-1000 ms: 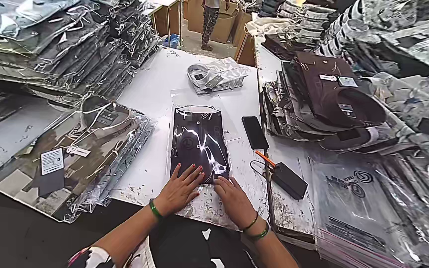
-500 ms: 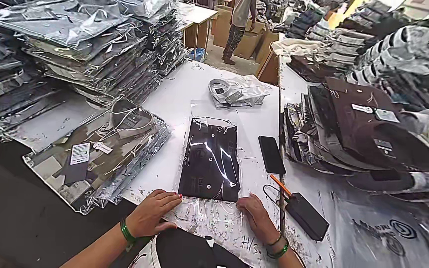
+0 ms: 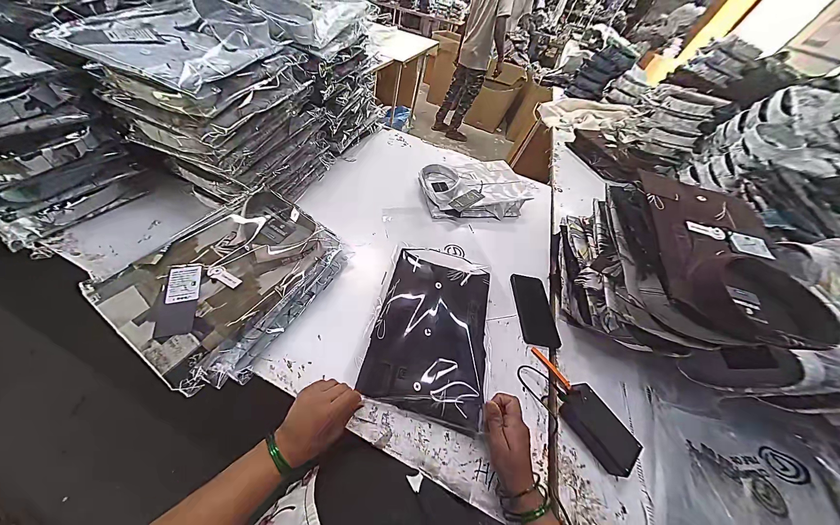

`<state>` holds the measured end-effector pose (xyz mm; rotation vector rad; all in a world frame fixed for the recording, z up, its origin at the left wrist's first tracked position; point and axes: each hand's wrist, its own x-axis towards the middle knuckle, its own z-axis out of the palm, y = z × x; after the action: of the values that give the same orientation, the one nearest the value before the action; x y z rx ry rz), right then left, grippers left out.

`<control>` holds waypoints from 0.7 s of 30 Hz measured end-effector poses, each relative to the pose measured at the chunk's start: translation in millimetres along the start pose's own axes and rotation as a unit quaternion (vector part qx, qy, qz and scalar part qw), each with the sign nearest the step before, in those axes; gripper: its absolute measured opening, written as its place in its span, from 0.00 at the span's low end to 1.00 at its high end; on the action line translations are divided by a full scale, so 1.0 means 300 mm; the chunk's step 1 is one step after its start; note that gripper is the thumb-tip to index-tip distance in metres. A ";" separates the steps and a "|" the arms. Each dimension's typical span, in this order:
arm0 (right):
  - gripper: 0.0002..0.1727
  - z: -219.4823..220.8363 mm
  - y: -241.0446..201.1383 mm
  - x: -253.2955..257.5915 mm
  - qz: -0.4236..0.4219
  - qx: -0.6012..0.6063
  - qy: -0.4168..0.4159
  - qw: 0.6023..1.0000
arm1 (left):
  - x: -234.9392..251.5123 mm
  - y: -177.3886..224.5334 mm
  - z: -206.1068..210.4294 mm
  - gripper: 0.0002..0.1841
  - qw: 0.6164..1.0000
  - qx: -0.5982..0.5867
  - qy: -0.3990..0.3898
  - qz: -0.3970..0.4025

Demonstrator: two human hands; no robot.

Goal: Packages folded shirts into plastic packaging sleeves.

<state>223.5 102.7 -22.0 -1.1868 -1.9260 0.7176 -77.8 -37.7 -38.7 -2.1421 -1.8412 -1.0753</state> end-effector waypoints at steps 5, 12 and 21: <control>0.16 -0.066 -0.061 -0.047 0.115 -0.098 -0.034 0.988 | 0.109 0.115 -0.029 0.19 0.895 -0.191 -0.153 -0.374; 0.28 -0.126 -0.074 0.021 0.213 -0.062 -0.134 0.966 | 0.086 0.087 -0.061 0.18 0.953 -0.009 -0.176 -0.247; 0.18 -0.193 -0.543 0.092 0.003 0.185 -0.234 0.954 | 0.155 0.125 -0.199 0.26 0.843 -0.402 -0.012 -0.357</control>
<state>183.8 64.8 144.2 -0.8356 -2.0315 1.3948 -69.2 -40.0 45.5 -1.7079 -2.6113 -2.3343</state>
